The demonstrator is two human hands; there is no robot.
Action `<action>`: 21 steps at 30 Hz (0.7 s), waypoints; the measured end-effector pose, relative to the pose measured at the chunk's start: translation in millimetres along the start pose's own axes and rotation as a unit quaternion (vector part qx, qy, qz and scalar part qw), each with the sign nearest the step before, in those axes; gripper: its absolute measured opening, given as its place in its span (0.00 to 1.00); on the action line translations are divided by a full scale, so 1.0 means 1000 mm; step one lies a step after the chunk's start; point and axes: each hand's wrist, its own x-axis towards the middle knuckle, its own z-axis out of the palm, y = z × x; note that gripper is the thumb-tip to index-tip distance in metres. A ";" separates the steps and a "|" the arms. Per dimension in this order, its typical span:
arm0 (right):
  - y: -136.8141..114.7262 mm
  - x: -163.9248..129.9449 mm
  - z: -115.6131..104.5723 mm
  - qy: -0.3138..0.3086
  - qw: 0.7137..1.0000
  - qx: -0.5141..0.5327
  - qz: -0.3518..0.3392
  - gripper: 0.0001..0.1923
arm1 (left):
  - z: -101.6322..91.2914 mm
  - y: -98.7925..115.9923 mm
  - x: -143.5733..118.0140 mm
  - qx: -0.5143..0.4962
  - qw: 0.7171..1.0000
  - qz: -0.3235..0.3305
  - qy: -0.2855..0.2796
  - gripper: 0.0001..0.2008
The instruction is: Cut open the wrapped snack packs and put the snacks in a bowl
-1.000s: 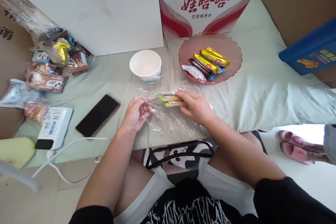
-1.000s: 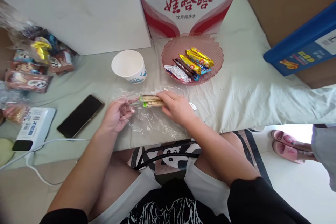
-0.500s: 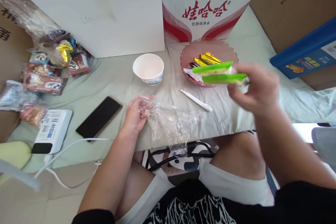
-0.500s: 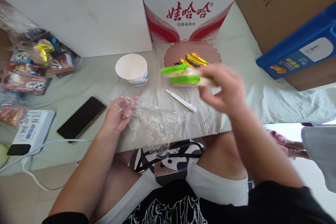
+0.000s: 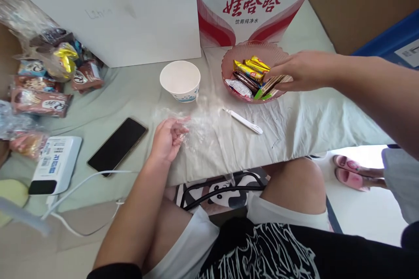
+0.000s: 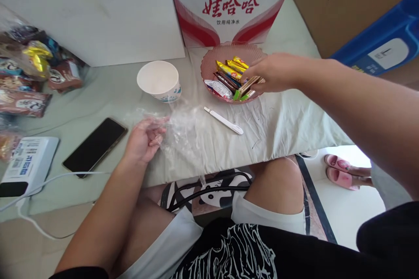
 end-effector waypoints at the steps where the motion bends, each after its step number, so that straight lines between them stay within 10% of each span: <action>1: 0.002 0.000 0.003 -0.027 0.999 0.002 -0.019 0.08 | 0.000 0.000 0.000 0.003 1.000 -0.002 0.001 0.07; 6: 0.004 0.005 0.007 -0.091 0.994 -0.063 0.009 0.09 | 0.000 -0.002 0.002 0.015 1.000 0.015 -0.010 0.07; 11: -0.064 -0.006 0.001 0.079 0.996 -0.002 -0.030 0.14 | -0.008 -0.010 -0.003 0.131 0.981 0.133 -0.054 0.06; 16: -0.142 -0.016 0.038 0.194 0.958 0.209 -0.021 0.29 | -0.028 -0.007 -0.012 0.332 0.897 0.196 -0.218 0.06; 21: -0.165 0.015 0.066 0.183 0.946 0.262 -0.058 0.49 | -0.038 -0.006 -0.027 0.446 0.784 0.152 -0.405 0.07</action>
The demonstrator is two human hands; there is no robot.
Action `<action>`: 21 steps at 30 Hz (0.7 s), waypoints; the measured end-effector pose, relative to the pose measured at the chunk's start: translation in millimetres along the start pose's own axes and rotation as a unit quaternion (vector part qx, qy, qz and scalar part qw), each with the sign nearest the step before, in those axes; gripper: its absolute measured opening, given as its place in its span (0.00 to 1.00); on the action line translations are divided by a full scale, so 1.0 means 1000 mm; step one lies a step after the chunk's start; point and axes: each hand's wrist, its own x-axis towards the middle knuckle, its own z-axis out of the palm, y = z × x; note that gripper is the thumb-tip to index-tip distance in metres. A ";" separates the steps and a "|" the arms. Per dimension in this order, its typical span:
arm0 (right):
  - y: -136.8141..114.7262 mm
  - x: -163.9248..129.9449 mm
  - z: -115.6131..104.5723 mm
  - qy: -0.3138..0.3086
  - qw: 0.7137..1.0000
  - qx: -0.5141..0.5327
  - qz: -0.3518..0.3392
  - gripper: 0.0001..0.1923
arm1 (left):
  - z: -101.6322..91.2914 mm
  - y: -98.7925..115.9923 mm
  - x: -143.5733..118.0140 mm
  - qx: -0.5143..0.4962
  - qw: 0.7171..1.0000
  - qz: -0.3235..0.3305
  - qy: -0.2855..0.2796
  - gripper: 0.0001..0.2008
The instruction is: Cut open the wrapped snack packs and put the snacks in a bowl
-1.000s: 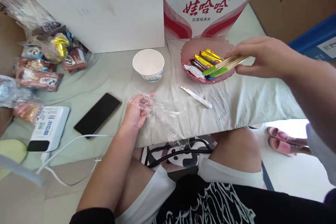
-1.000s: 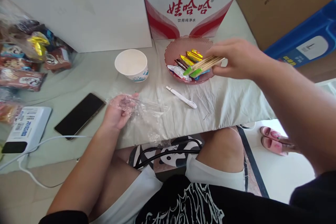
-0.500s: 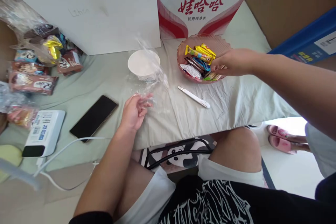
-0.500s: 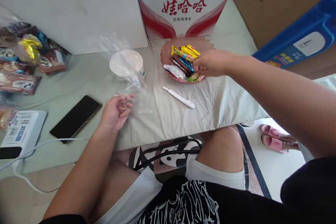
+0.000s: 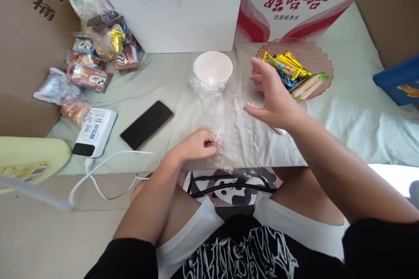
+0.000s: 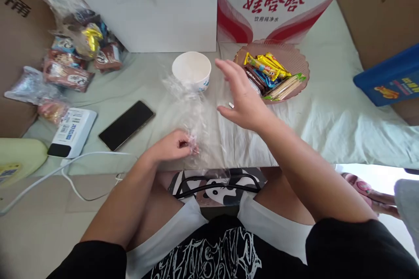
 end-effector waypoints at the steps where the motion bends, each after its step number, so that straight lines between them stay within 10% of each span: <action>1: -0.002 0.007 0.004 -0.019 1.000 0.003 -0.017 0.50 | 0.002 0.001 -0.002 0.011 0.999 0.002 -0.032 0.07; 7: -0.025 0.019 0.005 -0.112 0.984 0.026 -0.137 0.04 | -0.009 0.005 -0.015 -0.029 0.993 -0.033 -0.112 0.07; 9: -0.024 -0.004 0.002 -0.057 0.988 0.031 -0.138 0.05 | -0.019 0.005 -0.019 -0.081 0.992 -0.065 -0.067 0.06; 15: 0.007 -0.107 0.015 0.123 0.988 -0.095 -0.003 0.10 | -0.035 0.000 -0.015 -0.190 0.935 -0.132 0.268 0.10; 19: 0.013 -0.130 0.034 0.131 0.976 -0.149 0.092 0.09 | -0.017 0.000 -0.012 -0.062 0.798 0.000 0.600 0.12; 21: 0.013 -0.127 0.039 0.125 0.973 -0.150 0.125 0.08 | -0.002 0.005 -0.016 0.067 0.810 0.113 0.572 0.12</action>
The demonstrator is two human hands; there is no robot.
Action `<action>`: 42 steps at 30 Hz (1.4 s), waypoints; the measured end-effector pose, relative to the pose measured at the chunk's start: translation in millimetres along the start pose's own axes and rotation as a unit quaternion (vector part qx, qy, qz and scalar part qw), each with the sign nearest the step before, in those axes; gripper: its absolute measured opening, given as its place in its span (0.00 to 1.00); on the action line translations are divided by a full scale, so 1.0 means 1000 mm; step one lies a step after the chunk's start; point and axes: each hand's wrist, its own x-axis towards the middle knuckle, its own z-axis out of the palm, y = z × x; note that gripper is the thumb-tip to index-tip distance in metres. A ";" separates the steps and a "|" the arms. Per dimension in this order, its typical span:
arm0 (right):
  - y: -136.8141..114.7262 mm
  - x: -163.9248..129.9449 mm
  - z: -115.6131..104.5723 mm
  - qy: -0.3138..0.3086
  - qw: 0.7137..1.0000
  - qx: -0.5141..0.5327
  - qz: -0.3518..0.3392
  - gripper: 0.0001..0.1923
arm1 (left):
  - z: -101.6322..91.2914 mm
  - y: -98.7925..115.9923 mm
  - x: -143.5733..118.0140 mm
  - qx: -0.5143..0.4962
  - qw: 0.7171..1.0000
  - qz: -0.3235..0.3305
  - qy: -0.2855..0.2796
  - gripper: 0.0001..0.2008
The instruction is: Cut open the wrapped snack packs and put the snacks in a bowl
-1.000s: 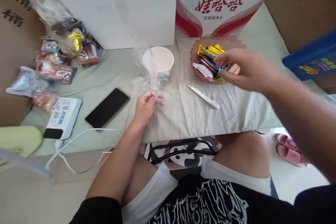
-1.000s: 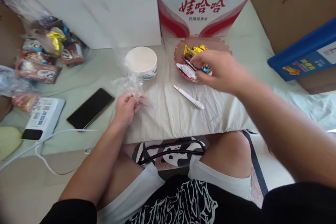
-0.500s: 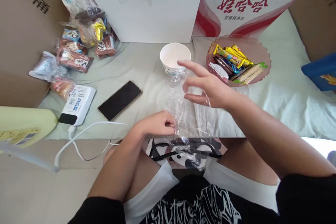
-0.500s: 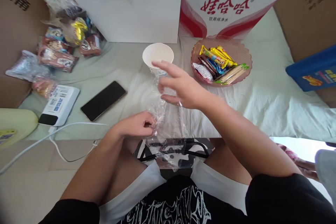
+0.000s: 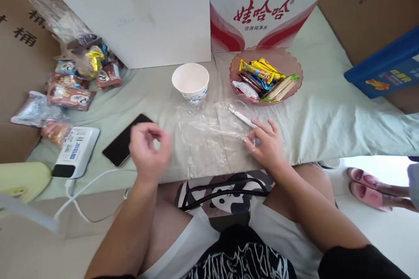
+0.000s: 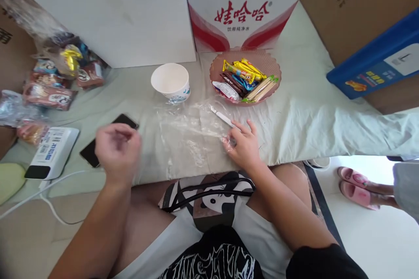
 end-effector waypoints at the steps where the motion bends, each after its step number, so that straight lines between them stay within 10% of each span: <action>1: -0.001 0.002 0.001 -0.006 1.000 0.000 0.008 0.08 | 0.000 0.005 -0.008 0.027 0.985 0.089 -0.144 0.11; 3: -0.005 0.006 0.002 -0.012 1.000 -0.001 0.016 0.08 | 0.002 0.014 -0.023 0.133 0.901 0.144 -0.388 0.25; 7: -0.009 0.008 0.001 0.017 1.000 -0.022 0.007 0.06 | 0.009 0.015 -0.037 0.259 0.804 0.147 -0.515 0.27; 16: -0.003 0.010 -0.005 0.001 0.999 0.010 -0.041 0.03 | -0.011 -0.014 -0.007 0.018 0.926 -0.014 -0.377 0.15; 23: -0.009 0.012 -0.004 0.000 0.987 0.143 0.073 0.03 | -0.016 -0.004 -0.010 0.135 0.815 0.058 -0.561 0.45; 29: -0.011 0.024 -0.003 -0.010 0.954 0.198 0.223 0.05 | -0.009 -0.008 -0.010 0.163 0.885 0.070 -0.431 0.13; 34: -0.009 0.025 -0.002 0.001 0.926 0.260 0.273 0.13 | -0.005 -0.010 -0.002 0.003 0.958 -0.111 -0.265 0.10; 38: -0.013 0.022 -0.005 -0.056 0.913 0.332 0.232 0.25 | 0.005 -0.011 0.002 -0.094 0.940 -0.289 -0.157 0.08; 42: -0.017 0.021 -0.012 -0.111 0.893 0.392 0.191 0.31 | 0.011 -0.014 0.008 -0.071 0.929 -0.332 -0.151 0.06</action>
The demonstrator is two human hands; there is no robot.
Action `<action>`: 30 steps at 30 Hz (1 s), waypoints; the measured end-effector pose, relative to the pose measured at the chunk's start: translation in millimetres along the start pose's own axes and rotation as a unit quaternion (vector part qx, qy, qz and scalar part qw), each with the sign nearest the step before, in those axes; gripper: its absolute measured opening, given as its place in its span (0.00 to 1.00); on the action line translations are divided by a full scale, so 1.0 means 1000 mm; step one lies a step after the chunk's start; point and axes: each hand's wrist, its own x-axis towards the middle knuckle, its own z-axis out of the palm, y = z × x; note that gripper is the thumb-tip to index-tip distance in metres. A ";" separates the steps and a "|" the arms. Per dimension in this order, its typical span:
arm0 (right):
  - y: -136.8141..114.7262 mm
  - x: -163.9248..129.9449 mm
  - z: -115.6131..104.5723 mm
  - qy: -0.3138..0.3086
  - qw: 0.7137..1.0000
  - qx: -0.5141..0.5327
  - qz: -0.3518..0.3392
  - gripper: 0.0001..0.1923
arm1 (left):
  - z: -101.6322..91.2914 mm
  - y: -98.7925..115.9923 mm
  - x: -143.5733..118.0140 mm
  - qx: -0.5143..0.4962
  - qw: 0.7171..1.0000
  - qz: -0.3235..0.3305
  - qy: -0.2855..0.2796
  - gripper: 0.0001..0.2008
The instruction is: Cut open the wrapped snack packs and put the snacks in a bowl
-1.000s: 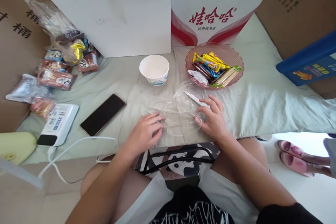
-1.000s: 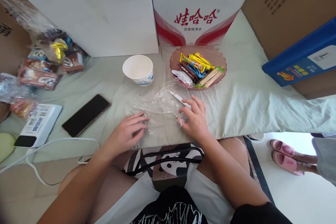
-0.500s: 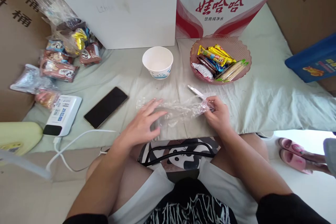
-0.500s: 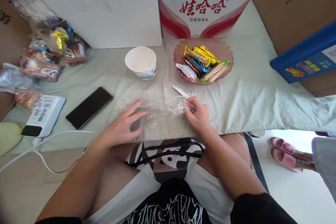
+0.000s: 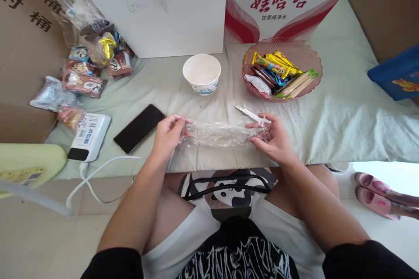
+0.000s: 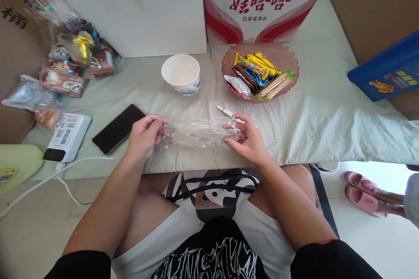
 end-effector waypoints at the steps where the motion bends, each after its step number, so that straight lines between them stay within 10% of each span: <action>1: -0.001 0.000 0.000 -0.011 1.000 0.013 -0.001 0.31 | -0.001 0.000 0.001 0.015 1.000 0.003 -0.001 0.07; 16: -0.011 0.006 0.004 0.182 0.970 -0.121 0.107 0.15 | -0.011 -0.020 0.015 0.308 0.930 0.187 0.070 0.12; 24: 0.001 -0.003 -0.010 0.210 0.871 -0.439 -0.067 0.30 | -0.006 -0.014 0.012 0.285 0.935 0.211 0.033 0.10; 30: -0.039 0.017 0.011 -0.043 0.884 -0.395 -0.247 0.35 | 0.008 -0.008 0.011 0.060 0.984 0.129 -0.105 0.15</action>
